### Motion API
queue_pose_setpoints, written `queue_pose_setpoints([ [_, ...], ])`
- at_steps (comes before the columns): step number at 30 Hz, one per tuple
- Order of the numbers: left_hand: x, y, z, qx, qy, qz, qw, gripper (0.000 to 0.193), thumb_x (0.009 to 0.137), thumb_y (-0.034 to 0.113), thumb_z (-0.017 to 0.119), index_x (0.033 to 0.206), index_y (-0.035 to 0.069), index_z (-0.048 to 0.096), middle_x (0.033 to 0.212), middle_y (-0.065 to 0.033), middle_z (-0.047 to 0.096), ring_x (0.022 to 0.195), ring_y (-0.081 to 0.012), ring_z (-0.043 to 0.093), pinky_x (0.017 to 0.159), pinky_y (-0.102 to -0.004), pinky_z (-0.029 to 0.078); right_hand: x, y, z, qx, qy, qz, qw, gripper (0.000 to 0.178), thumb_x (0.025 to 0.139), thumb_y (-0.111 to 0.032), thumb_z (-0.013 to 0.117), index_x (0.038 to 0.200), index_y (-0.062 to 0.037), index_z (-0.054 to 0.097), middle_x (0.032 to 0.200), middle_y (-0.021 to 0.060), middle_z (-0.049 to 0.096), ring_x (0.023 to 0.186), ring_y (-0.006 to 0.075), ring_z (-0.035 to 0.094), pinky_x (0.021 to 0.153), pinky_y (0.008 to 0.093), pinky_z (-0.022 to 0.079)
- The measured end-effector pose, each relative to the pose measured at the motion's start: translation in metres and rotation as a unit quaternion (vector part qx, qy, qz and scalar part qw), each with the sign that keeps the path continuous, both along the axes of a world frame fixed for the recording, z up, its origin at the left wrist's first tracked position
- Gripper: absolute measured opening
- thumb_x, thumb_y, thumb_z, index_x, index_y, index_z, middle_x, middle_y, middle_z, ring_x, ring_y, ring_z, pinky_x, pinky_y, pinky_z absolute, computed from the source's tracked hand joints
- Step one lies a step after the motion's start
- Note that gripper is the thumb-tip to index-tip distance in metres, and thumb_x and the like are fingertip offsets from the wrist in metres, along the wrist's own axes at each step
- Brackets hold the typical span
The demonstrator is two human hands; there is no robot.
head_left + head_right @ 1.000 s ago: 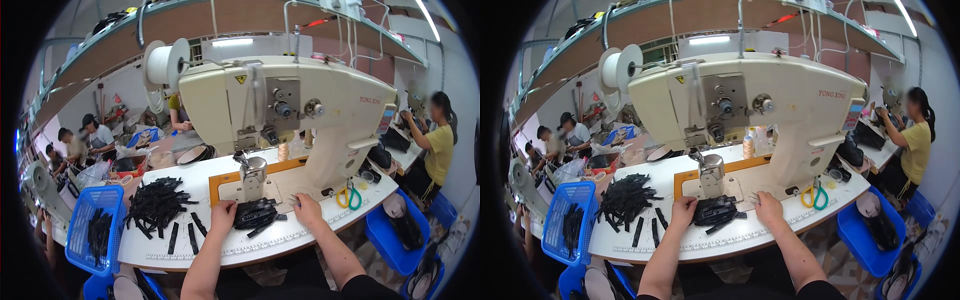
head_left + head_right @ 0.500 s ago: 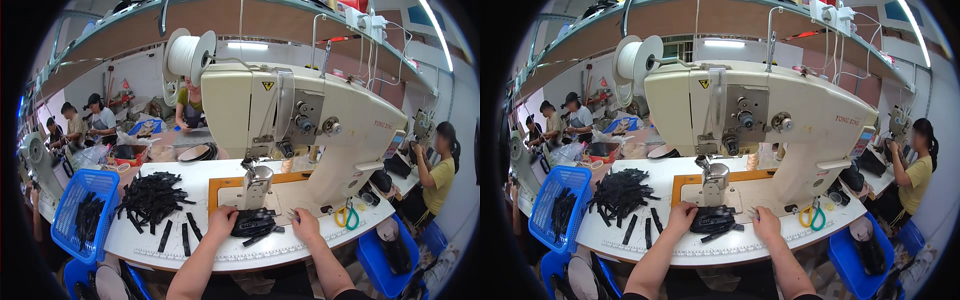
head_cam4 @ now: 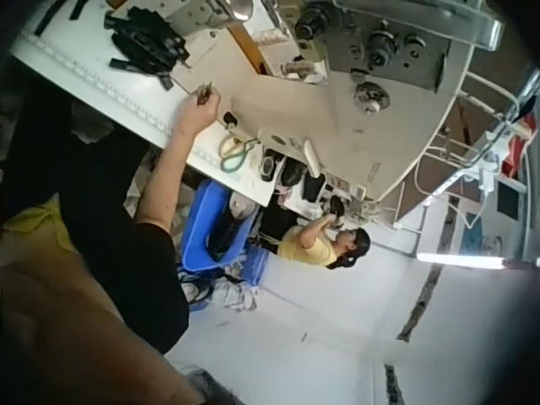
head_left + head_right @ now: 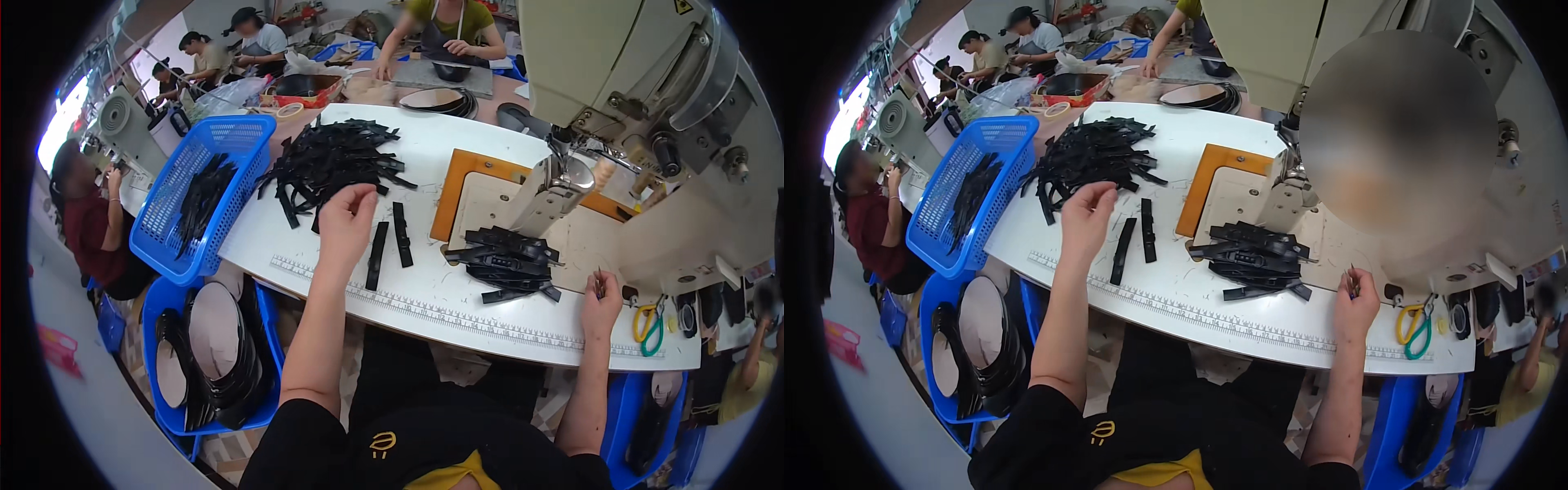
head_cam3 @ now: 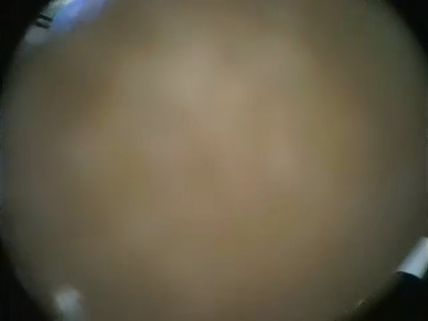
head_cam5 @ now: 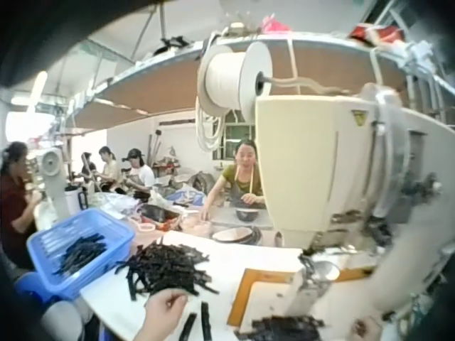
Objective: The person takes black straps, sews them using a sewing machine, trims excess threads using small snips, and stacks the sewn straps on the table.
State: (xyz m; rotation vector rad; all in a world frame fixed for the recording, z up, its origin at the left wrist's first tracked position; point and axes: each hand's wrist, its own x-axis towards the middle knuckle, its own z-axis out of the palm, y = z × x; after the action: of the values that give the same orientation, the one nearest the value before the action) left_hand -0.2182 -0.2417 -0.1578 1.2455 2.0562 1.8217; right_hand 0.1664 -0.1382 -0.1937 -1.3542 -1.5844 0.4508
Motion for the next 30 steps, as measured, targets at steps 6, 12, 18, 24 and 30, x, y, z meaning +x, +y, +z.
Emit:
queue_pose_setpoints([
  [6, 0.027, 0.028, -0.001, -0.246, 0.235, -0.019, 0.940, 0.041, 0.075, 0.015, 0.066, 0.113, 0.003, 0.057, 0.087, -0.0136, 0.064, 0.081, -0.0288, 0.060, 0.073, -0.0361, 0.047, 0.008, 0.013, 0.006, -0.005, -0.013, 0.034, 0.999, 0.011, 0.079, -0.001, 0.060, 0.089, 0.0002, 0.057, 0.075, 0.0056, 0.059, 0.067, 0.0097, 0.054, 0.062, 0.0228, 0.045],
  [12, 0.035, 0.060, 0.014, -0.328, 0.168, -0.102, 0.924, 0.056, 0.072, 0.013, 0.066, 0.125, 0.006, 0.047, 0.093, -0.0141, 0.060, 0.092, -0.0274, 0.058, 0.081, -0.0339, 0.045, 0.015, 0.028, 0.009, 0.017, 0.001, 0.045, 0.999, 0.012, 0.077, -0.001, 0.061, 0.088, 0.0004, 0.057, 0.074, 0.0082, 0.059, 0.065, 0.0125, 0.054, 0.062, 0.0236, 0.044],
  [18, 0.032, 0.072, 0.017, -0.291, 0.278, -0.027, 0.915, 0.050, 0.075, 0.011, 0.058, 0.123, 0.005, 0.049, 0.103, -0.0190, 0.055, 0.095, -0.0292, 0.057, 0.084, -0.0349, 0.045, 0.012, 0.039, 0.028, 0.064, -0.025, 0.067, 0.995, 0.009, 0.077, 0.001, 0.059, 0.086, 0.0008, 0.056, 0.073, 0.0096, 0.058, 0.063, 0.0143, 0.055, 0.059, 0.0242, 0.044],
  [24, 0.013, 0.042, 0.035, -0.319, 0.249, -0.104, 0.908, 0.047, 0.071, 0.006, 0.056, 0.117, 0.003, 0.054, 0.099, -0.0152, 0.060, 0.095, -0.0286, 0.057, 0.084, -0.0360, 0.045, 0.001, -0.001, 0.039, 0.041, -0.017, 0.092, 0.995, 0.007, 0.081, -0.001, 0.059, 0.087, 0.0016, 0.056, 0.074, 0.0024, 0.056, 0.068, 0.0068, 0.049, 0.063, 0.0208, 0.042],
  [30, 0.013, 0.006, 0.077, -0.187, 0.054, -0.203, 0.960, 0.027, 0.078, 0.006, 0.055, 0.103, -0.002, 0.059, 0.080, -0.0105, 0.062, 0.076, -0.0206, 0.061, 0.068, -0.0298, 0.048, -0.019, -0.037, 0.054, 0.055, 0.053, 0.063, 0.995, 0.011, 0.076, 0.004, 0.060, 0.086, 0.0015, 0.056, 0.077, 0.0082, 0.055, 0.067, 0.0136, 0.054, 0.059, 0.0226, 0.043],
])
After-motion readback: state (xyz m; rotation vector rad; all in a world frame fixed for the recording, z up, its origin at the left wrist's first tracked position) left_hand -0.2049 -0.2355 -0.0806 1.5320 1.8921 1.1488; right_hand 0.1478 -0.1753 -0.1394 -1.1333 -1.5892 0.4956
